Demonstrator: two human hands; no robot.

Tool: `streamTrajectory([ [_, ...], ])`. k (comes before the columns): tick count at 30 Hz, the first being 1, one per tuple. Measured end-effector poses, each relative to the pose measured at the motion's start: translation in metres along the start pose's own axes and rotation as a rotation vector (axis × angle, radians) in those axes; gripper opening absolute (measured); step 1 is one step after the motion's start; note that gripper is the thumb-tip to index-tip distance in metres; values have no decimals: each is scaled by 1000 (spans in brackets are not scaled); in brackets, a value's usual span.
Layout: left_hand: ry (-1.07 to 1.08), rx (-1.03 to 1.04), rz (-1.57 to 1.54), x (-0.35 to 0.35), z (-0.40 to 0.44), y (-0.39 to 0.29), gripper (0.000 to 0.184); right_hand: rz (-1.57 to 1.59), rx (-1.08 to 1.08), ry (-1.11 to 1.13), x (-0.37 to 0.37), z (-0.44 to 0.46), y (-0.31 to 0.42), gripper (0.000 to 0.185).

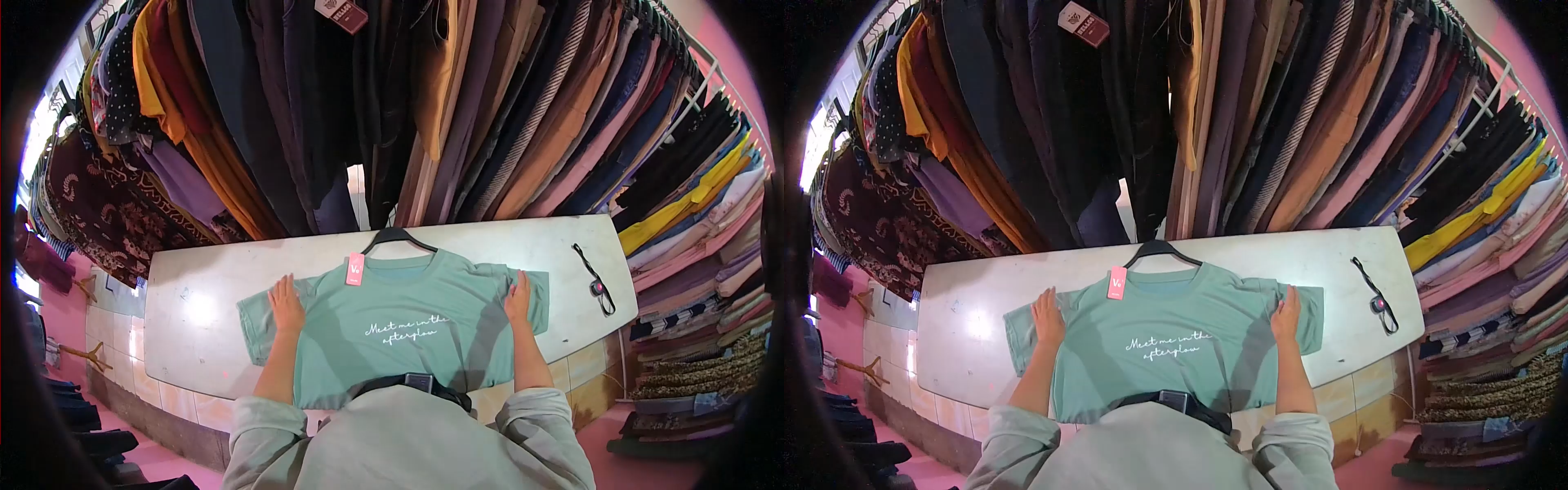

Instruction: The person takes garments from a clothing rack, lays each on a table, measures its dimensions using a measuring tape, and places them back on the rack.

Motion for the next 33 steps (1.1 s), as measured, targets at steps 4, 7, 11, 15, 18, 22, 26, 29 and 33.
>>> streamTrajectory([
  [4,206,32,204,20,26,-9,35,-80,-103,55,18,27,26,40],
  [7,390,-38,199,21,41,2,28,-329,6,375,38,39,26,23],
  [11,244,-150,195,4,37,15,23,-251,-187,206,31,53,40,14],
  [15,176,-47,214,8,39,-1,22,-216,-130,62,28,54,35,18],
  [18,26,222,230,1,43,-18,23,-305,-282,-145,13,55,34,19],
  [22,392,9,202,9,46,15,30,-650,-354,343,27,70,2,25],
  [26,321,-116,83,3,43,38,32,-604,-147,165,-2,88,-35,26],
  [29,327,-158,68,8,46,35,32,-653,-98,287,12,81,-36,23],
  [33,191,39,79,-3,55,-6,28,-362,-331,7,10,74,28,24],
])
Point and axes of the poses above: each hand's wrist, its own z-axis towards the middle knuckle, its own x-axis out of the palm, y = z × x, the point moved 7 cm from there along z, towards the middle knuckle, and after that the axes turned 2 degrees about -z, right-handed, at the moved point
